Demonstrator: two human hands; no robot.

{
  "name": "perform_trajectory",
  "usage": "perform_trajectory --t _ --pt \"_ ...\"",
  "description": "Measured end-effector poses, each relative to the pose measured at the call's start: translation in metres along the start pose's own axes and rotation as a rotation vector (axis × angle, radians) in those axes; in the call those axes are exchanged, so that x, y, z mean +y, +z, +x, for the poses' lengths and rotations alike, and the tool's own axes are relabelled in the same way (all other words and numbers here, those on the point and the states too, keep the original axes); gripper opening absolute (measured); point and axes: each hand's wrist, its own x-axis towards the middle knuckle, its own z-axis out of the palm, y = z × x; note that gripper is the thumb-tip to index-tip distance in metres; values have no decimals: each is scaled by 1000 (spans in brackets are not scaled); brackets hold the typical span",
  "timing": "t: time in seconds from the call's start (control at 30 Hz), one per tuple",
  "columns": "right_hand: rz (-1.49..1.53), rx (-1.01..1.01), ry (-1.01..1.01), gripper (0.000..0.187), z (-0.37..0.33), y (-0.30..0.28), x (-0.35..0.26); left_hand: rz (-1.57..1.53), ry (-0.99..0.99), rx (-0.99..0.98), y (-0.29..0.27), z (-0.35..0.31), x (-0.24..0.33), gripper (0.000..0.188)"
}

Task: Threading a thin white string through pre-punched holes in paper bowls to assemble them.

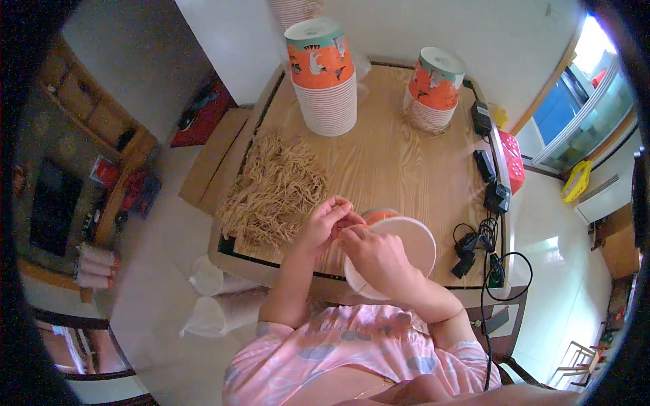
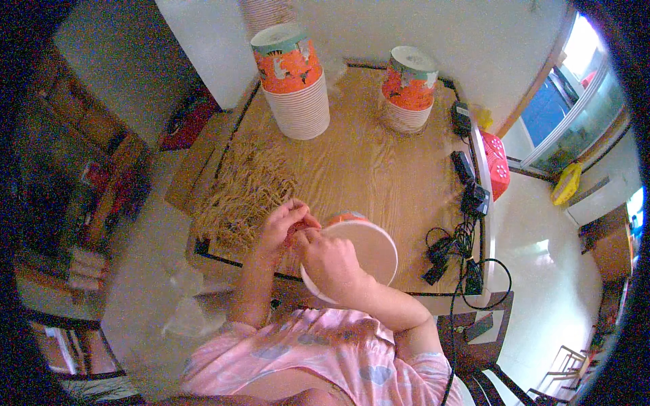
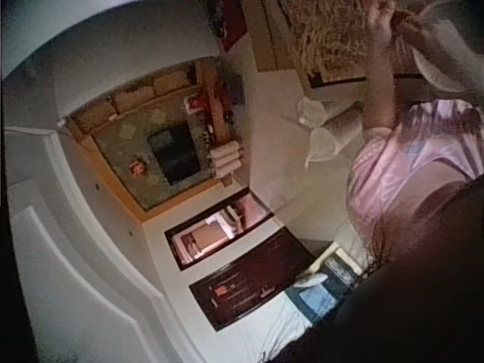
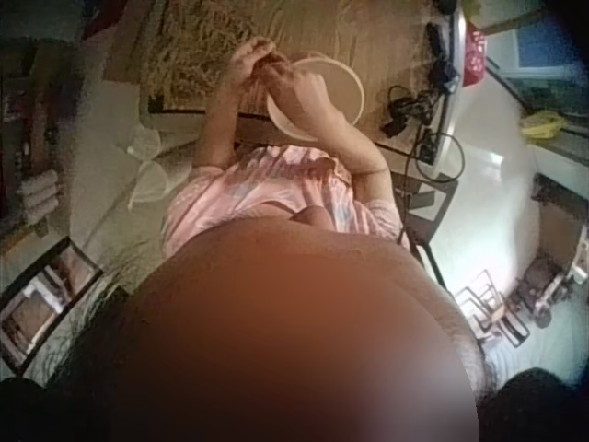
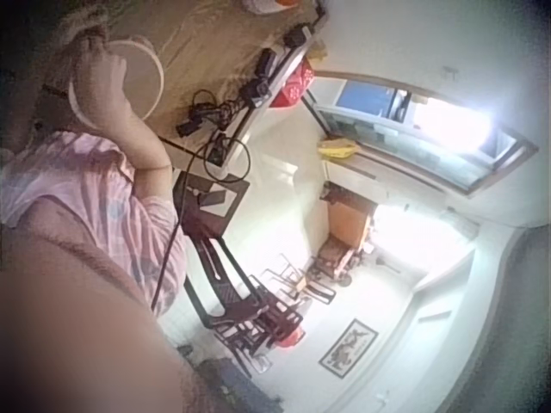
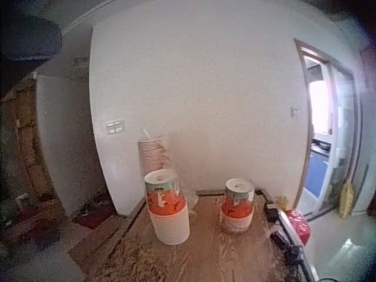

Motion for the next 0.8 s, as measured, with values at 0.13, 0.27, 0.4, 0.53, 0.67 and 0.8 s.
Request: perform_trajectory --t 0.13,0.27,0.4,0.53,0.67,0.8 --pt "-31 180 63 20 10 14 21 -7 -18 24 -1 9 -9 18" --pt "-25 72 97 22 4 1 30 78 -30 2 -3 6 -17 18" --pt "43 47 117 19 1 -9 27 259 129 67 -6 8 -30 17" --pt "53 -6 68 15 -2 -9 32 376 173 72 -2 11 -30 18" --pt "8 -4 26 14 -2 2 35 438 214 49 -2 12 -29 30" --pt "-60 -123 33 13 1 5 31 583 244 -45 -10 16 -25 38"
